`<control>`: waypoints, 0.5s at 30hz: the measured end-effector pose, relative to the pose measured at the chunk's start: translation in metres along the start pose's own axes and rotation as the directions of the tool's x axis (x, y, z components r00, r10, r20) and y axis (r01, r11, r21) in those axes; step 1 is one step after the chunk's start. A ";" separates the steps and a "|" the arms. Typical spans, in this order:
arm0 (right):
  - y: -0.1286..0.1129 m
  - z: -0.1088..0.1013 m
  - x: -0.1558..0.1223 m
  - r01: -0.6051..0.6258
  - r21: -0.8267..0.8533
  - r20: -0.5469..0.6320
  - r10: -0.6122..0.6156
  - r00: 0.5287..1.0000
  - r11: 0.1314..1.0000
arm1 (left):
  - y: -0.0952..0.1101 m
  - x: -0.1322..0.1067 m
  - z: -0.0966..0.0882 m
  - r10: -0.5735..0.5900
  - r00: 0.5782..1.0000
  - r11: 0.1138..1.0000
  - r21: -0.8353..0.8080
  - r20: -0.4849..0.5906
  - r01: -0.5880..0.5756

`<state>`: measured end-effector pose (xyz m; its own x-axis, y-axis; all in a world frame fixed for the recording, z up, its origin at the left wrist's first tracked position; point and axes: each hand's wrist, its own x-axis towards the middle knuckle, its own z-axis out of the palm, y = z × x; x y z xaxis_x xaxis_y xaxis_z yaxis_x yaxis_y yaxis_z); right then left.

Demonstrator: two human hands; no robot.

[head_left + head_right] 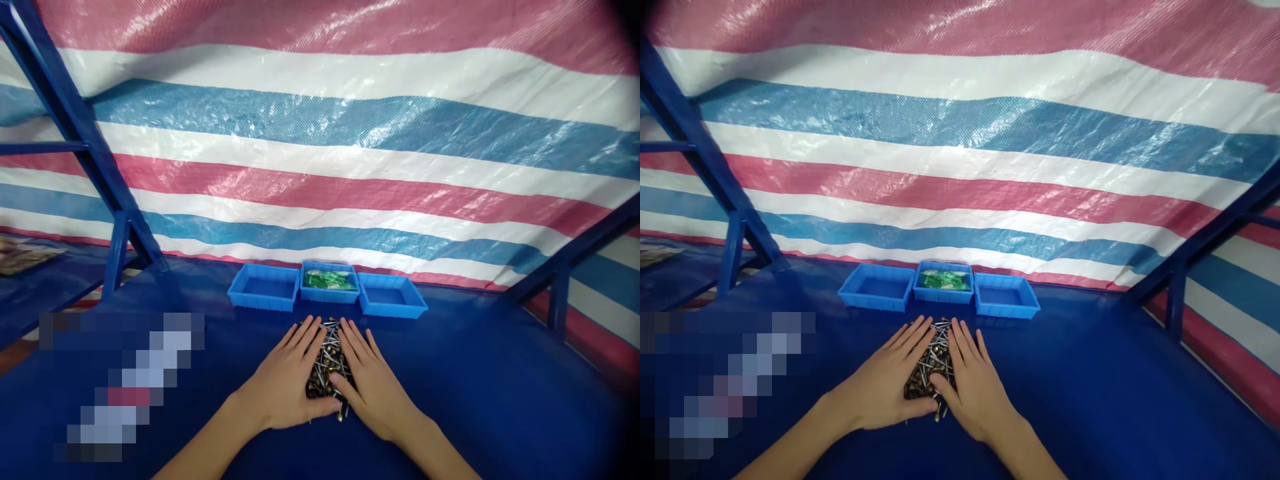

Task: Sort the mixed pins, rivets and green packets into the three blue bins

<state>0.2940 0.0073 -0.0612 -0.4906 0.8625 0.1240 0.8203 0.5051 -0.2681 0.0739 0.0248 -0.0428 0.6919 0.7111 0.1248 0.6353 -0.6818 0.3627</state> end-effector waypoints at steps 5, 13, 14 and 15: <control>-0.002 -0.002 -0.001 0.005 0.019 0.012 -0.005 1.000 1.000 | 0.001 -0.001 -0.006 0.058 0.998 0.998 -0.031 0.016 -0.057; 0.004 -0.006 0.002 0.018 0.073 -0.132 -0.009 0.991 0.997 | 0.002 0.002 -0.010 0.078 0.997 0.996 -0.049 -0.013 -0.079; 0.005 -0.010 0.007 0.026 0.094 -0.184 -0.008 0.983 0.995 | 0.003 0.002 -0.011 0.077 0.997 0.996 -0.049 -0.022 -0.078; 0.005 -0.016 0.015 0.037 0.119 -0.240 -0.007 0.971 0.992 | 0.003 0.002 -0.011 0.075 0.997 0.996 -0.048 -0.029 -0.076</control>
<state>0.2958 0.0231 -0.0452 -0.4118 0.8407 0.3517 0.7610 0.5296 -0.3748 0.0736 0.0263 -0.0312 0.7276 0.6625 0.1781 0.5634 -0.7252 0.3958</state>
